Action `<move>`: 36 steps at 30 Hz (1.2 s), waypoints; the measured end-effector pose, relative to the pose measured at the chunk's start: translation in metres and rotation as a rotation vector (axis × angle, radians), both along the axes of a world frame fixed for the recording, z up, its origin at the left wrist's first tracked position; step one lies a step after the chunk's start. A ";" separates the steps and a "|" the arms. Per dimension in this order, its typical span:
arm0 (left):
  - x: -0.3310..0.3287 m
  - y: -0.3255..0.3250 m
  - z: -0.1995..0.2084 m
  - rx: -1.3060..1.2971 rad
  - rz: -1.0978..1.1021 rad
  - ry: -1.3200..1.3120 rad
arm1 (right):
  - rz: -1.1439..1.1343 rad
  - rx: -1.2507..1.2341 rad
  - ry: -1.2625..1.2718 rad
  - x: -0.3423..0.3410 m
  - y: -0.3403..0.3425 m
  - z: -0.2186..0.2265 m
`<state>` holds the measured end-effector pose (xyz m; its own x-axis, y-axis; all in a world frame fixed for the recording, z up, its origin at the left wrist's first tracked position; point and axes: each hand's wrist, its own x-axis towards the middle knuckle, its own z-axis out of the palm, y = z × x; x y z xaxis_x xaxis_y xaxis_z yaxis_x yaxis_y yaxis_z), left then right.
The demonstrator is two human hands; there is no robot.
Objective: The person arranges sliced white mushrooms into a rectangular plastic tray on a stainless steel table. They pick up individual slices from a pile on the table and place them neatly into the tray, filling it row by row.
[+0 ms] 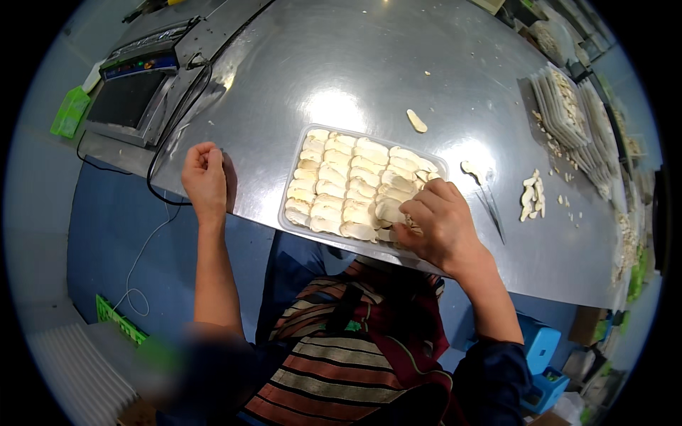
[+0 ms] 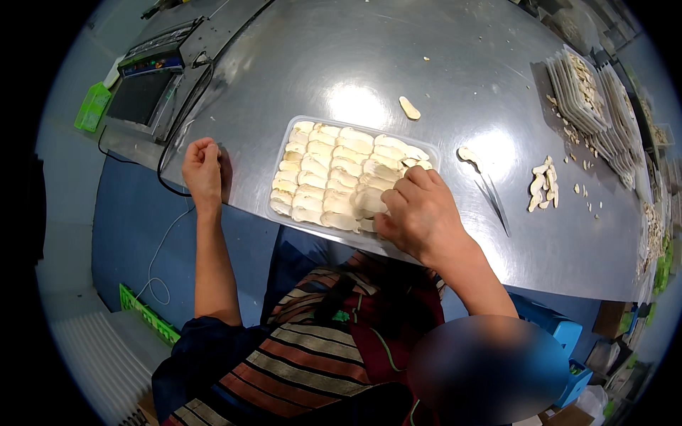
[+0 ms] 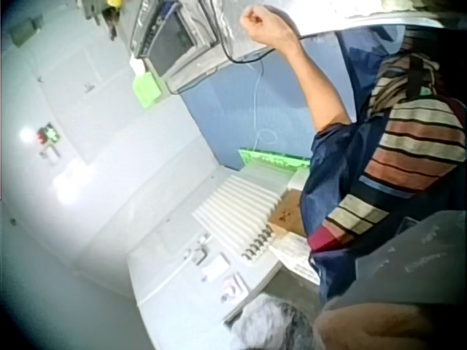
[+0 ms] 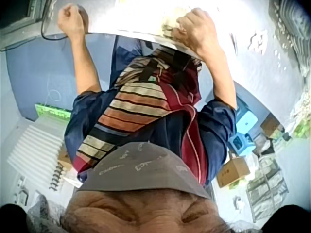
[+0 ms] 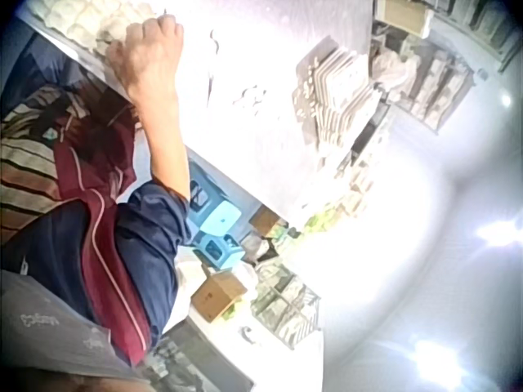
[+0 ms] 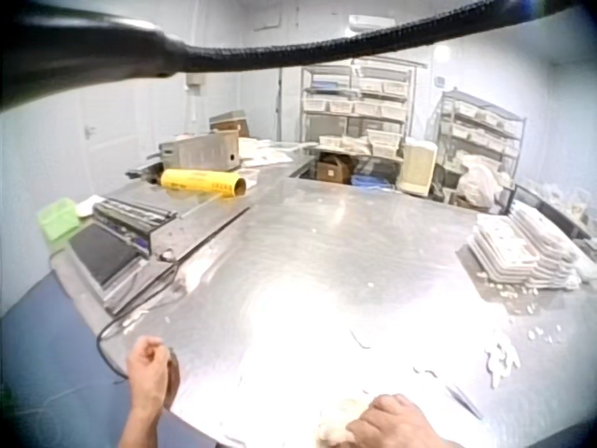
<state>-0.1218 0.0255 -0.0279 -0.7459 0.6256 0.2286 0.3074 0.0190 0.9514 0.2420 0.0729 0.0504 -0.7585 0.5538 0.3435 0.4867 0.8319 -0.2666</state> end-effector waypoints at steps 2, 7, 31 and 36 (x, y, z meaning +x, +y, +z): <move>0.001 0.000 -0.001 0.011 -0.003 -0.007 | -0.001 -0.014 -0.013 0.000 0.000 -0.001; -0.001 -0.003 -0.003 0.028 -0.013 -0.026 | -0.220 -0.074 0.083 0.008 0.025 0.009; -0.004 -0.001 -0.007 0.046 -0.020 -0.007 | -0.615 -0.543 -0.115 0.010 0.138 -0.018; -0.006 0.002 -0.012 0.065 -0.009 -0.025 | -0.627 -0.528 -0.037 0.012 0.136 -0.019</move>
